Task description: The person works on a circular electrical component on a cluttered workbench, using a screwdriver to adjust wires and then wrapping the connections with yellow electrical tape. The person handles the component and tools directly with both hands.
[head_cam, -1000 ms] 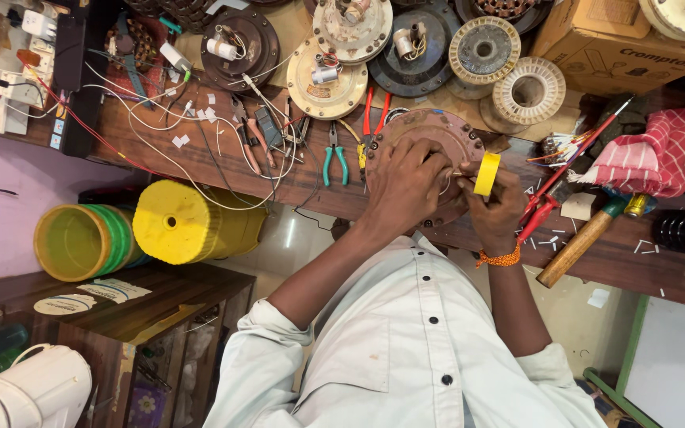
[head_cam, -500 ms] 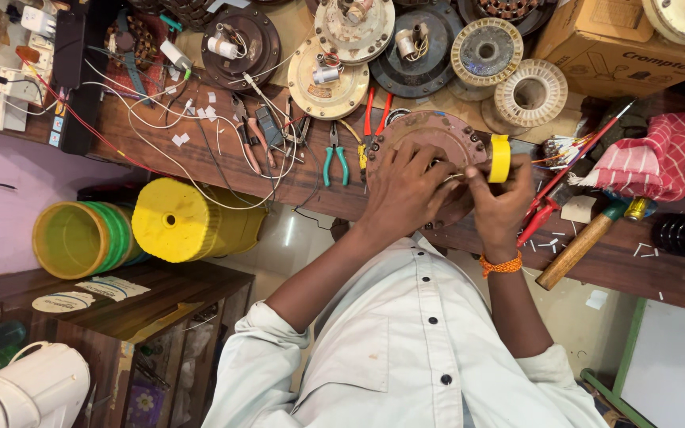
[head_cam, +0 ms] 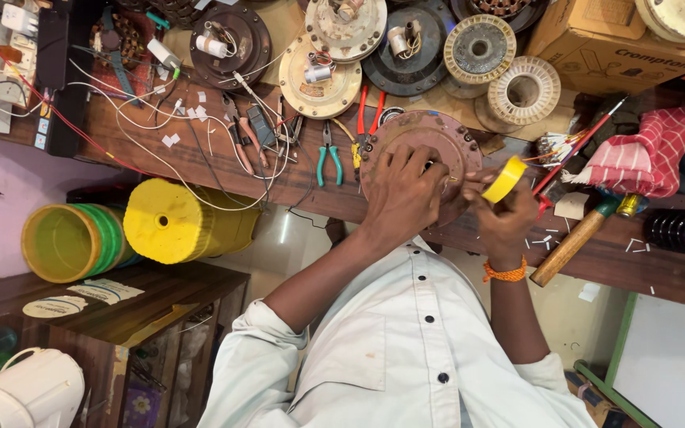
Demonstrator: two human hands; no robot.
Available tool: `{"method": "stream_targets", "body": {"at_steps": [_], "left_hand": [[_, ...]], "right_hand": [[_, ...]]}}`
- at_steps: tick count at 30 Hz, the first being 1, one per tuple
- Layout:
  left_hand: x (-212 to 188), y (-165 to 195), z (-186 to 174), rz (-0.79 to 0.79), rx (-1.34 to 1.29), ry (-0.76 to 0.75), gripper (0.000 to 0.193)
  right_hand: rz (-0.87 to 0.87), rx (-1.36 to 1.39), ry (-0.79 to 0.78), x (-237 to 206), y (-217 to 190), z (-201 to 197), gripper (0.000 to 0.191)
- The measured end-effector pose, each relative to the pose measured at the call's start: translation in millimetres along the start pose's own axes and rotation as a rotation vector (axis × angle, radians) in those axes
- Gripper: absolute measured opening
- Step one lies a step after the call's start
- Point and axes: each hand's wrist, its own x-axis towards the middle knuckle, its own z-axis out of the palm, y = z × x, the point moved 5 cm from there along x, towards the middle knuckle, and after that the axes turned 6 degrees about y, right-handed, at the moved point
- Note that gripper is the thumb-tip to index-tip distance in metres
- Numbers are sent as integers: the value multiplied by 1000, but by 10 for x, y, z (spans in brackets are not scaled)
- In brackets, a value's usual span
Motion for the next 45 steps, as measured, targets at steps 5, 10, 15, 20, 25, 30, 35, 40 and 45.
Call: {"method": "stream_targets", "body": {"at_steps": [5, 10, 15, 20, 25, 30, 35, 40, 45], "left_hand": [[22, 18, -2, -30, -10, -20, 17], [19, 9, 5, -57, -9, -26, 19], [5, -4, 26, -67, -6, -29, 21], [6, -24, 9, -40, -20, -22, 17], [4, -78, -43, 51, -57, -66, 23], [-5, -53, -16, 25, 1, 1, 27], [-23, -47, 9, 13, 28, 42, 26], [-28, -43, -1, -7, -7, 73, 25], [-27, -40, 12, 10, 22, 53, 26]], "right_hand": [[-282, -222, -23, -15, -76, 72, 35], [-537, -328, -2, 0, -201, 129, 37], [-542, -352, -3, 11, -119, 159, 36], [-436, -296, 47, 5, 50, 140, 32], [-147, -259, 88, -4, 137, 120, 24], [53, -62, 111, 57, 76, 178, 27], [191, 124, 125, 111, 44, 232, 33], [285, 305, 105, 187, 123, 156, 34], [273, 306, 110, 158, 224, 131, 39]]}}
